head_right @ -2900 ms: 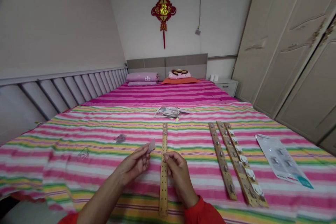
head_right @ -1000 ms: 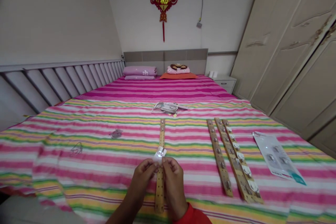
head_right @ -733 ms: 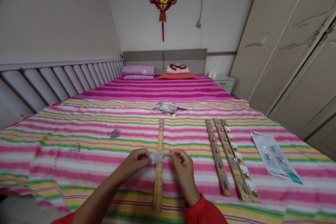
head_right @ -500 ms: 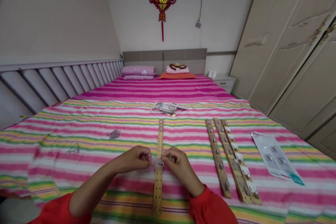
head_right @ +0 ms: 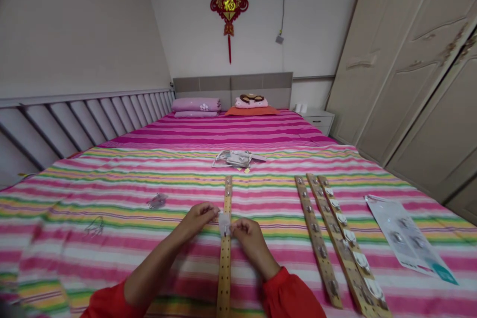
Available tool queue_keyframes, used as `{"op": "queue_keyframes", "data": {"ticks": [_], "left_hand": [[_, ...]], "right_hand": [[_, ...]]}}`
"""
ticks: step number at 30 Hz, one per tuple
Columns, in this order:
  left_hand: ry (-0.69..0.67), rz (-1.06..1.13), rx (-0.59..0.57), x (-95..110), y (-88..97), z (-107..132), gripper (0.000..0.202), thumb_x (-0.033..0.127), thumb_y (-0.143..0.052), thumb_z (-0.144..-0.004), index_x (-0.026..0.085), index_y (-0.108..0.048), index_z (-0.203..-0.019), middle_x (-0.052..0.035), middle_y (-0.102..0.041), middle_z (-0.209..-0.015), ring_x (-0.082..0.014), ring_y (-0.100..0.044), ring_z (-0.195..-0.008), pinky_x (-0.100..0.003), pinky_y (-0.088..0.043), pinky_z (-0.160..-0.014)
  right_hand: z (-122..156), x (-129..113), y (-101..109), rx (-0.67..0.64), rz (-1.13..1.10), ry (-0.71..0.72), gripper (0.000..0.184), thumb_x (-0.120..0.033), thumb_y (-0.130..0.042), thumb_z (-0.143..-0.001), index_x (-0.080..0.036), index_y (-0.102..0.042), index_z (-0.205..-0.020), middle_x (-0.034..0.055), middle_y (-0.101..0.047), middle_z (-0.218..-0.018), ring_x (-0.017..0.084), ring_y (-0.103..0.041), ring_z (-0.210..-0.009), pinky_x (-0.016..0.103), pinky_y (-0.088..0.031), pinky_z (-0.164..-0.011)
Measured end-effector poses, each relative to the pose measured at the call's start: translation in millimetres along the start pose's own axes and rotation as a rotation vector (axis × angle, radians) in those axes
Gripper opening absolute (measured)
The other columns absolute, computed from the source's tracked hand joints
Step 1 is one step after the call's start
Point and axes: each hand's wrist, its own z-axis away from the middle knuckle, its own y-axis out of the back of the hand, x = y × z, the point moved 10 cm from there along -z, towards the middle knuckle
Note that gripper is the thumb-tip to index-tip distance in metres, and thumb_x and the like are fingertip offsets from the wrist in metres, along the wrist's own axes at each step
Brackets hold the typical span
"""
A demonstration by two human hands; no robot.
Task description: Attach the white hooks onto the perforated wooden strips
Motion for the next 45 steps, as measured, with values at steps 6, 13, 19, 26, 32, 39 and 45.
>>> {"op": "queue_keyframes", "data": {"ticks": [6,13,19,26,32,39,45], "left_hand": [[0.045,0.187,0.308,-56.4,25.8,-24.2,0.029,0.043,-0.067,-0.056,0.016,-0.058,-0.062,0.0028,-0.054,-0.053,-0.0112,-0.049,-0.053,-0.024,-0.038,-0.056],[0.109,0.255,0.332,-81.6,22.4,-45.3,0.027,0.040,-0.066,-0.054,0.015,-0.057,-0.058,0.0044,-0.051,-0.049,-0.0075,-0.043,-0.046,-0.022,-0.035,-0.050],[0.252,0.131,0.337,-95.2,20.4,-59.5,0.027,0.041,-0.061,-0.058,0.016,-0.055,-0.063,0.0042,-0.051,-0.052,-0.0088,-0.046,-0.050,-0.021,-0.035,-0.050],[0.288,0.024,0.328,-98.8,20.2,-71.5,0.028,0.040,-0.064,-0.058,0.019,-0.046,-0.052,0.0062,-0.043,-0.043,-0.0100,-0.044,-0.046,-0.023,-0.033,-0.049],[0.291,-0.173,0.344,-103.4,23.8,-78.6,0.030,0.040,-0.065,-0.058,0.021,-0.042,-0.053,0.0055,-0.045,-0.046,-0.0129,-0.048,-0.053,-0.024,-0.034,-0.053],[0.288,-0.283,0.345,-107.4,24.0,-83.4,0.028,0.037,-0.065,-0.059,0.021,-0.043,-0.055,0.0043,-0.049,-0.052,-0.0140,-0.051,-0.058,-0.023,-0.034,-0.054],[0.293,-0.302,0.321,-108.6,24.0,-85.3,0.026,0.035,-0.065,-0.059,0.021,-0.044,-0.055,0.0036,-0.050,-0.052,-0.0143,-0.051,-0.057,-0.024,-0.034,-0.054]], "right_hand": [[-32.8,41.4,2.2,0.137,-0.119,-0.215,0.016,-0.028,-0.063,-0.053,-0.017,-0.057,-0.044,-0.0060,-0.044,-0.032,0.004,-0.024,-0.030,0.021,-0.016,-0.034],[-59.8,52.1,4.4,0.208,-0.101,-0.283,0.018,-0.021,-0.058,-0.053,-0.018,-0.051,-0.036,-0.0086,-0.032,-0.024,0.004,-0.020,-0.025,0.021,-0.008,-0.031],[-70.9,51.9,5.6,0.234,-0.090,-0.288,0.021,-0.017,-0.057,-0.052,-0.019,-0.047,-0.033,-0.0095,-0.028,-0.024,0.003,-0.017,-0.026,0.021,-0.006,-0.031],[-74.7,56.0,5.7,0.244,-0.087,-0.298,0.020,-0.015,-0.057,-0.053,-0.019,-0.050,-0.035,-0.0087,-0.030,-0.024,0.004,-0.017,-0.027,0.022,-0.007,-0.030],[-75.6,55.1,5.9,0.256,-0.089,-0.306,0.018,-0.013,-0.056,-0.052,-0.018,-0.050,-0.036,-0.0069,-0.036,-0.026,0.004,-0.019,-0.026,0.022,-0.009,-0.029],[-77.0,58.2,6.6,0.256,-0.074,-0.314,0.018,-0.014,-0.057,-0.054,-0.017,-0.052,-0.038,-0.0073,-0.035,-0.024,0.004,-0.019,-0.025,0.022,-0.010,-0.029],[-78.1,64.5,8.0,0.238,-0.036,-0.320,0.026,-0.017,-0.059,-0.055,-0.019,-0.045,-0.033,-0.0075,-0.032,-0.022,0.003,-0.022,-0.023,0.019,-0.012,-0.028]]}}
